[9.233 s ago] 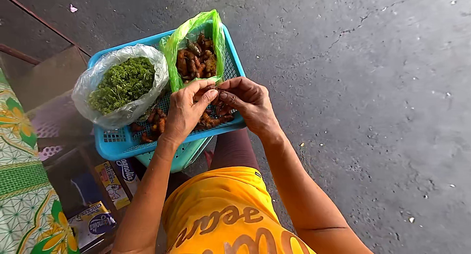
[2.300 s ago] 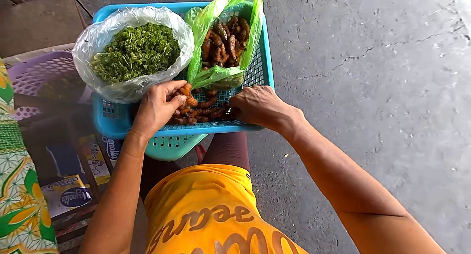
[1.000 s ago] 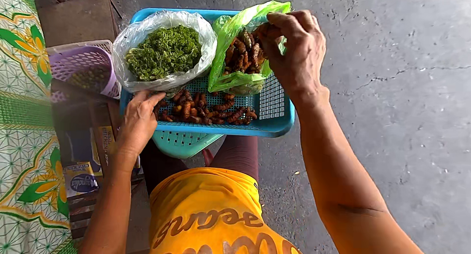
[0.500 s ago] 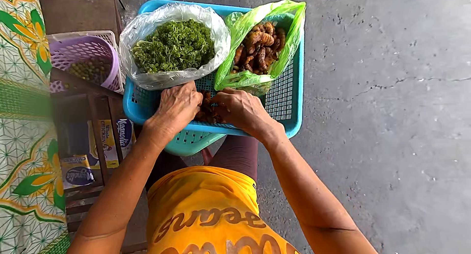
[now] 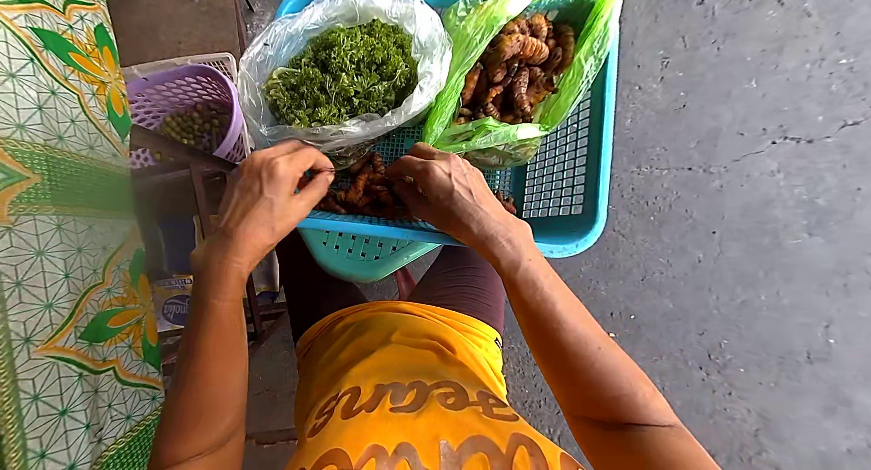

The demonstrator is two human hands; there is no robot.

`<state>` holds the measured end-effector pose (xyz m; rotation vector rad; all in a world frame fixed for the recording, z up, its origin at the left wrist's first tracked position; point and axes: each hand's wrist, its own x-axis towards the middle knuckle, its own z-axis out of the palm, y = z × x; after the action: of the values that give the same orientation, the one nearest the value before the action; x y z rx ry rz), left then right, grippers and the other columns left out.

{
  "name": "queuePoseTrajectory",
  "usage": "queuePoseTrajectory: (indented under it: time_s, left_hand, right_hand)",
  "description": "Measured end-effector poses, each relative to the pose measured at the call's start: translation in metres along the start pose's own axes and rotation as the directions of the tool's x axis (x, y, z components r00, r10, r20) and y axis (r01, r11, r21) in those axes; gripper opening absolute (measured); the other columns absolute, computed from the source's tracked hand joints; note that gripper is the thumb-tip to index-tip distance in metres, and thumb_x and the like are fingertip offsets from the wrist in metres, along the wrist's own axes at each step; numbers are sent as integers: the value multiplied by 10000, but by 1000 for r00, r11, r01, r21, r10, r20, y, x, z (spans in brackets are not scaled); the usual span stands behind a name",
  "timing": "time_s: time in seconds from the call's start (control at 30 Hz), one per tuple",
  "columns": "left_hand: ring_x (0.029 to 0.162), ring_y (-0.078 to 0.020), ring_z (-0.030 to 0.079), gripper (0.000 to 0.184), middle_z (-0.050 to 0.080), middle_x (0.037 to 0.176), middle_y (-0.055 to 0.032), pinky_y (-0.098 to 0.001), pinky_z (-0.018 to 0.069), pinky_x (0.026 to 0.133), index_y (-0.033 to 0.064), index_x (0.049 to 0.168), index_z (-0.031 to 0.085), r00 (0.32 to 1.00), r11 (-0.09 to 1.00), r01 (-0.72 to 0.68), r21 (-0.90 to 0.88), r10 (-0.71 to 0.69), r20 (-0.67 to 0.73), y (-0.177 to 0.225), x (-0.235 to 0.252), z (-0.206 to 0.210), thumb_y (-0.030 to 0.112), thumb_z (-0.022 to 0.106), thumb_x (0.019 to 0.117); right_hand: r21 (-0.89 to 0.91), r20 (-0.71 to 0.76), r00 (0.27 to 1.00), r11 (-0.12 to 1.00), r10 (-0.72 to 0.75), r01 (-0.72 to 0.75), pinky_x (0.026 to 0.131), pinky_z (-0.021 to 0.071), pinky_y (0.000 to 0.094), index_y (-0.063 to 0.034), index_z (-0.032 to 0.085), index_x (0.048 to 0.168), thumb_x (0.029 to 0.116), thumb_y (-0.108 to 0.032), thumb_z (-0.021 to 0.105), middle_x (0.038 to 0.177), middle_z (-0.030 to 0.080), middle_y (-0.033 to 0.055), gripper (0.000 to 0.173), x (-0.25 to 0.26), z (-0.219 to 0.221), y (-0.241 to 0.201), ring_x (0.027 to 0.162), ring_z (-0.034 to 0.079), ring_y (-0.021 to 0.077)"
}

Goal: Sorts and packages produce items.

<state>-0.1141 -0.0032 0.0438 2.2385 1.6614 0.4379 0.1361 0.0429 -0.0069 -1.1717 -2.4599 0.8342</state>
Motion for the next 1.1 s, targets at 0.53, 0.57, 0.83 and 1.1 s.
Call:
queuePoseTrajectory:
  time_s: [0.53, 0.57, 0.83, 1.1]
  left_hand:
    - [800, -367, 681, 159, 698, 975, -169, -553, 498, 648, 60, 1076, 724, 970, 952, 240, 191, -226, -93, 9, -18, 1, 122, 656, 946]
    - [790, -338, 697, 163, 723, 919, -142, -540, 505, 660, 71, 1045, 743, 980, 969, 194, 155, -182, -86, 13, -17, 3, 156, 629, 967]
    - [922, -457, 691, 316, 719, 961, -225, -611, 491, 718, 123, 1265, 709, 907, 906, 217, 364, -325, 269, 38, 32, 38, 139, 496, 1033]
    - [1144, -455, 641, 384, 695, 1172, -241, -643, 470, 916, 132, 1410, 615, 814, 915, 269, 300, -382, 437, 32, 42, 37, 151, 469, 1056]
  right_hand:
    - [-258, 186, 975, 963, 125, -74, 656, 517, 604, -138, 780, 1066, 941, -100, 686, 1022, 685, 167, 161, -4, -20, -4, 910, 680, 402]
    - [-286, 201, 964, 952, 174, -112, 674, 516, 620, -137, 786, 1046, 927, -102, 705, 1014, 691, 173, 148, -9, -28, 2, 935, 676, 415]
    - [-133, 130, 989, 990, 64, -47, 820, 516, 598, -88, 765, 1091, 970, -58, 594, 1185, 687, 157, 212, -8, -37, 10, 1153, 616, 402]
    - [-297, 341, 920, 951, 191, -87, 860, 492, 595, 66, 636, 1190, 1004, -96, 571, 1282, 598, 277, 255, 58, 7, -19, 1297, 525, 457]
